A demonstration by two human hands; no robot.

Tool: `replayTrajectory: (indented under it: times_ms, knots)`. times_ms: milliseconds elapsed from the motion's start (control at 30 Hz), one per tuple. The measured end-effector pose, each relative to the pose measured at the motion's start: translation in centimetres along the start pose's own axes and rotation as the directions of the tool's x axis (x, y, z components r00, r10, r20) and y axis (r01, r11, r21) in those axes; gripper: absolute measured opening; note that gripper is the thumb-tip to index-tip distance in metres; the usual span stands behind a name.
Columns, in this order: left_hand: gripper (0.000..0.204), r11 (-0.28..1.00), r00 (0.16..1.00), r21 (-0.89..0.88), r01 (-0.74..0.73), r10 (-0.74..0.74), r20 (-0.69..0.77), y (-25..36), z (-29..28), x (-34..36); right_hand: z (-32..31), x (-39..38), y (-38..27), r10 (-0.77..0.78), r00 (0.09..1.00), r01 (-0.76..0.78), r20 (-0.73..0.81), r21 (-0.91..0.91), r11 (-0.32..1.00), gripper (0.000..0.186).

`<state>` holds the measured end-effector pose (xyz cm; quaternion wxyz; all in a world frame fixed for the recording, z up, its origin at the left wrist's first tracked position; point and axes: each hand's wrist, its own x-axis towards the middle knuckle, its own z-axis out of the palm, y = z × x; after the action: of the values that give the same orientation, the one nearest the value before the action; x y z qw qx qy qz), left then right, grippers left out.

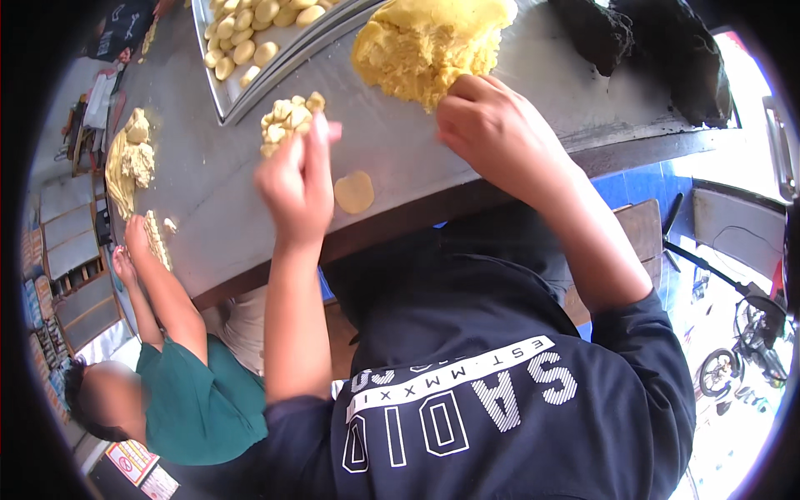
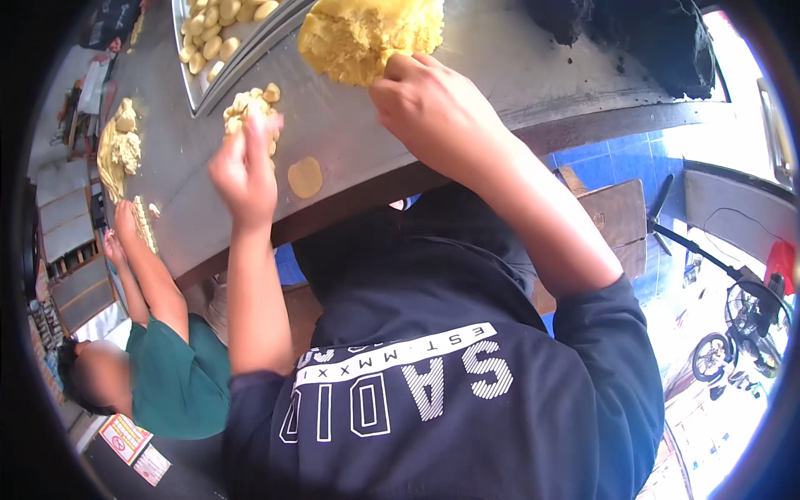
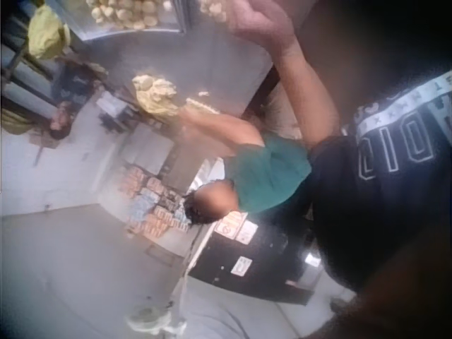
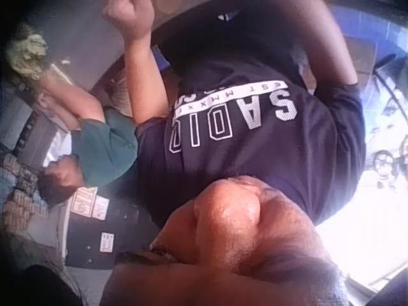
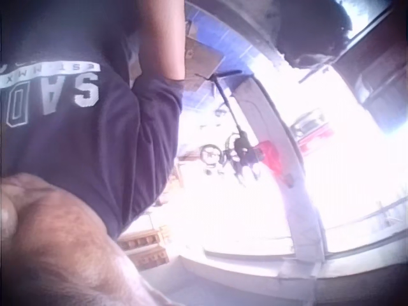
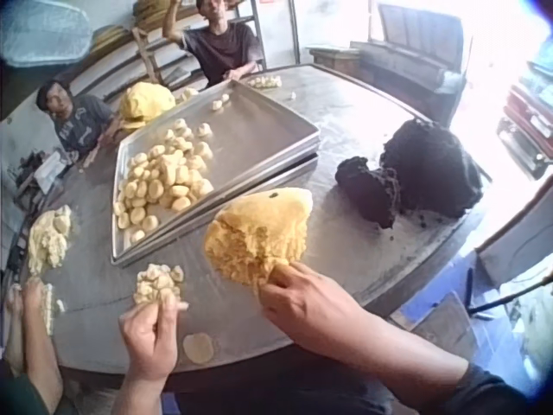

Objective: The person shapes pieces of yellow dough into small rounds, placing them onto a metal tray alongside several others.

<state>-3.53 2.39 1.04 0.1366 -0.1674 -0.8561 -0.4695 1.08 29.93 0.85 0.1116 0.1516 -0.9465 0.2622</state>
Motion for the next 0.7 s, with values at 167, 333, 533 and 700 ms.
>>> replayTrajectory:
  times_ms: [167,333,533,700]
  knots:
    - [0.016,0.652,0.977,0.728,-0.212,0.138,0.162,0.5,-3.1,-7.7,-1.1,-2.6,-0.8,0.054,0.992,-0.059,-0.113,-0.035,0.998,0.021]
    - [0.01,0.916,0.999,0.4,-0.026,0.007,0.048,0.0,-1.6,-7.6,-0.4,-1.8,-2.7,-0.077,0.995,0.084,-0.056,0.121,0.989,0.016]
    - [0.037,0.771,0.889,-0.452,0.449,-0.435,0.141,2.0,0.0,-6.0,0.9,-1.7,-4.1,-0.098,0.995,0.096,0.01,0.118,0.988,0.031]
    - [0.061,0.387,0.835,-0.788,0.479,-0.478,0.274,4.4,0.9,-4.7,2.9,0.1,-6.0,-0.089,0.971,0.166,-0.222,0.355,0.92,0.023]
